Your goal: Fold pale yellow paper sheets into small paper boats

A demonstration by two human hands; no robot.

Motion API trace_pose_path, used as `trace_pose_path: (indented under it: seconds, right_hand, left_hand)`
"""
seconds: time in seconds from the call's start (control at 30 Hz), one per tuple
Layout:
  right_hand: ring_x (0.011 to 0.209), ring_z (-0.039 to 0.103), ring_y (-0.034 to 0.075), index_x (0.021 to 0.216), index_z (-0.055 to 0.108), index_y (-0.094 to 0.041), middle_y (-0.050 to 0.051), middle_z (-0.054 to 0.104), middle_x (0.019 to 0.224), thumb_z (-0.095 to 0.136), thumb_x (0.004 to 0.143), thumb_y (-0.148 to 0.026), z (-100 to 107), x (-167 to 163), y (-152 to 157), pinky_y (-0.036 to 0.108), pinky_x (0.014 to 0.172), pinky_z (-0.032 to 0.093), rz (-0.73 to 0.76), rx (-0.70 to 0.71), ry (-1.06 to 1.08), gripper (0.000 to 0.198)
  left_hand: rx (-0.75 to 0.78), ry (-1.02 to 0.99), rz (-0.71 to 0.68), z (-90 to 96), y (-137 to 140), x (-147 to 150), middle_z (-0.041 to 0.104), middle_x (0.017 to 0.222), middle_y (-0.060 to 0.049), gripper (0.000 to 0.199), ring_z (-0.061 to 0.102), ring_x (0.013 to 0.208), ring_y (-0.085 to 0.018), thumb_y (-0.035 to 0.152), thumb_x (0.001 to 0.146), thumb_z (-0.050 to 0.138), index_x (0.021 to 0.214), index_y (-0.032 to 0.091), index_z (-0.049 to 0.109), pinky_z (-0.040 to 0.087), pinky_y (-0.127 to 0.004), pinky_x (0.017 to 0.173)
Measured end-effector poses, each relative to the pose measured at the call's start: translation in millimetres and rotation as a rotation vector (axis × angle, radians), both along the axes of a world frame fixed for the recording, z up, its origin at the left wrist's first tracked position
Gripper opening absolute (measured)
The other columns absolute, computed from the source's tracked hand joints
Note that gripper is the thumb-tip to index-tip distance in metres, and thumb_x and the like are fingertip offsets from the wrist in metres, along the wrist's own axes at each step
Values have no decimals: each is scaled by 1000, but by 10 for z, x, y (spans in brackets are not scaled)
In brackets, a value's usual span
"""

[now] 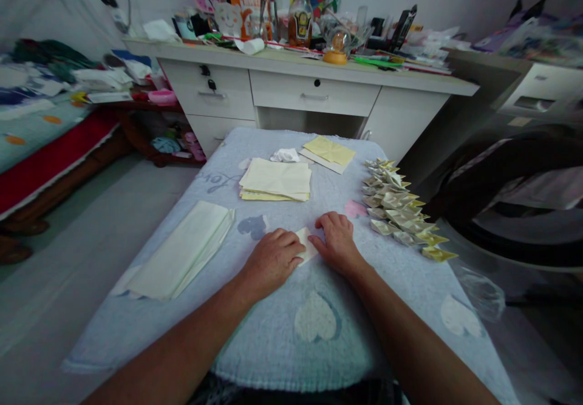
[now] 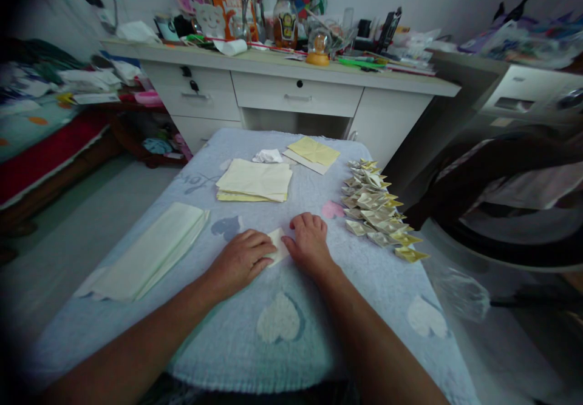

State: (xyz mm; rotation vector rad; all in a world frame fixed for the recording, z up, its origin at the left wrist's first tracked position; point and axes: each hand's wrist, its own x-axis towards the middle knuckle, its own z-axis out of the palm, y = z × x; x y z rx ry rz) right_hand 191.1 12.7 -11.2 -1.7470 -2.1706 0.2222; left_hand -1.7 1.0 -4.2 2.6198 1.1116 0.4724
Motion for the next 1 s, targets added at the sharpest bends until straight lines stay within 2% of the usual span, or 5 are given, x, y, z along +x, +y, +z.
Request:
trace_pose_path:
  seconds: [0.1,0.33,0.5,0.67,1.0]
  right_hand:
    - [96,46,27,97,58,-20,10,57,103,64,82,-39,-3,-41,38,39,82,33,-59,4,-35,24]
    - [93,47,26,95,60,-23,9,56,99,62,84,-45,-27,-96,101,38,79,32,-131,32,-57,25]
    - [96,47,27,96,58,-21,8,56,101,61,82,-48,2,-102,88,39,81,33,-137,-11,-69,30]
    - [99,46,29,97,57,-21,9,55,103,59,79,-60,34,-119,82,41,84,33,-148,-50,-69,44]
    - [96,46,28,93,60,-22,8,56,100,59,85,-48,22,-149,122,40,80,32,-195,-36,-72,27]
  left_hand:
    - [10,-3,8,-22,-4,10,64,97,-5,14,53,95,-22,20,84,63,97,22,68,44,-36,82]
    - [-2,-45,-6,-74,-1,0,58,129,-5,18,47,120,-24,17,84,61,101,23,64,40,-43,98]
    - [-30,-76,-16,-76,13,-11,60,124,-4,19,49,117,-24,17,83,61,100,24,62,40,-43,99]
    - [-49,-155,104,-63,-11,-9,54,112,-6,26,52,107,-23,17,77,67,99,23,55,43,-40,93]
    - [-112,-158,169,-105,17,-34,52,109,-4,28,46,106,-25,22,74,71,93,22,51,39,-41,92]
